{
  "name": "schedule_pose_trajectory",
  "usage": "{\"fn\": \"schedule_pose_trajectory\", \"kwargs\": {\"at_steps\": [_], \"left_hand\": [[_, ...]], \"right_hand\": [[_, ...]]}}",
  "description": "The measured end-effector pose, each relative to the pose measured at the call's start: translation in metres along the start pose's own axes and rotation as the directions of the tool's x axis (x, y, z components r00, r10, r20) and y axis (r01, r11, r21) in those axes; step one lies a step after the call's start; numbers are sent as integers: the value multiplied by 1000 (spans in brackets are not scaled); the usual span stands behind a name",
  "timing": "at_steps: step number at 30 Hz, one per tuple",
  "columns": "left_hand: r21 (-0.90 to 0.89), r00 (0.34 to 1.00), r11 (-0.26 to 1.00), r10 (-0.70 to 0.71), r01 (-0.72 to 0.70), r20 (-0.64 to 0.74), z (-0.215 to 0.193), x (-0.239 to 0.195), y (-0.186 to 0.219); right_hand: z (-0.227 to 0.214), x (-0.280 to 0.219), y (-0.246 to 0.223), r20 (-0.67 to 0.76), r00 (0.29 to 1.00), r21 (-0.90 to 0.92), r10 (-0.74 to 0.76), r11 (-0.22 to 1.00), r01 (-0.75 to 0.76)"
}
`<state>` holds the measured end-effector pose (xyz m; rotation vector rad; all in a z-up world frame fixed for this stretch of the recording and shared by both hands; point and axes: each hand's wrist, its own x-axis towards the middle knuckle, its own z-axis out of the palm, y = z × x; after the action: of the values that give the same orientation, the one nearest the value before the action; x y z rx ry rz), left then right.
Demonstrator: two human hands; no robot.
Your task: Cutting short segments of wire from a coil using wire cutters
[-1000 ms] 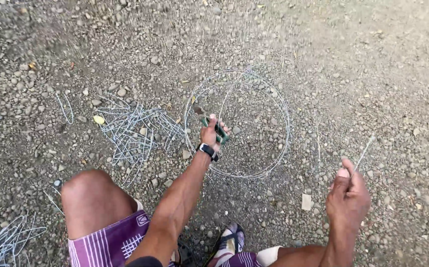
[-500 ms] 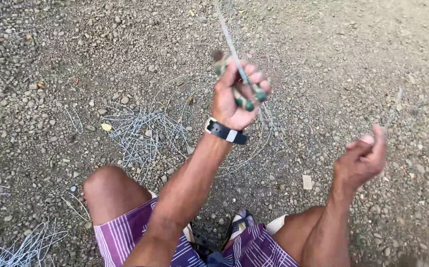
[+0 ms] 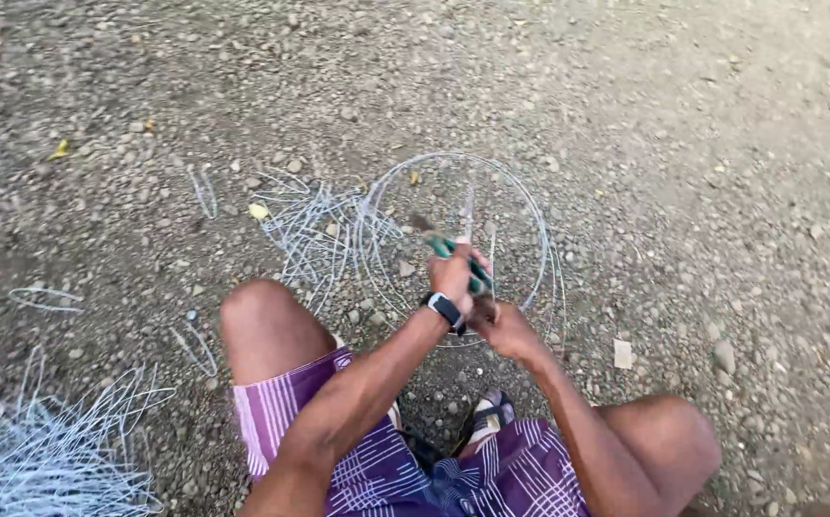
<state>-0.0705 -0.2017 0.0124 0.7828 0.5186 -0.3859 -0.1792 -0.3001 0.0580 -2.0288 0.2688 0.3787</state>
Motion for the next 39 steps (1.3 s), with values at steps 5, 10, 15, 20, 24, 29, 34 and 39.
{"fn": "schedule_pose_trajectory", "kwargs": {"at_steps": [5, 10, 15, 20, 24, 29, 34, 39], "left_hand": [[223, 960, 944, 267, -244, -79, 5, -2, 25], [-369, 995, 925, -99, 89, -8, -34, 41, 63], [-186, 1000, 983, -3, 1, -7, -66, 48, 63], [588, 944, 805, 250, -80, -213, -85, 76, 52], [730, 897, 682, 355, -55, -264, -180, 141, -3], [764, 896, 534, 24, 363, -443, -209, 114, 1], [887, 901, 224, 72, 403, -427, -252, 164, -48], [953, 922, 36, 243, 301, -301, -236, 201, -69]], "right_hand": [[-9, -10, -27, -100, 989, 186, 113, 978, -93], [-31, -24, -57, -172, 985, -157, -9, 987, -19], [-26, -24, -32, -85, 996, -102, 11, 995, -20], [-50, -9, -20, -385, 918, -172, 96, 970, -174], [-105, -29, -49, -644, 740, -134, 192, 924, -357], [-175, -75, -27, -918, 369, -187, -149, 980, -71], [-214, -127, -10, -956, 96, -256, -276, 949, 182], [-207, -162, -8, -814, 159, -558, -558, 828, 51]]}}
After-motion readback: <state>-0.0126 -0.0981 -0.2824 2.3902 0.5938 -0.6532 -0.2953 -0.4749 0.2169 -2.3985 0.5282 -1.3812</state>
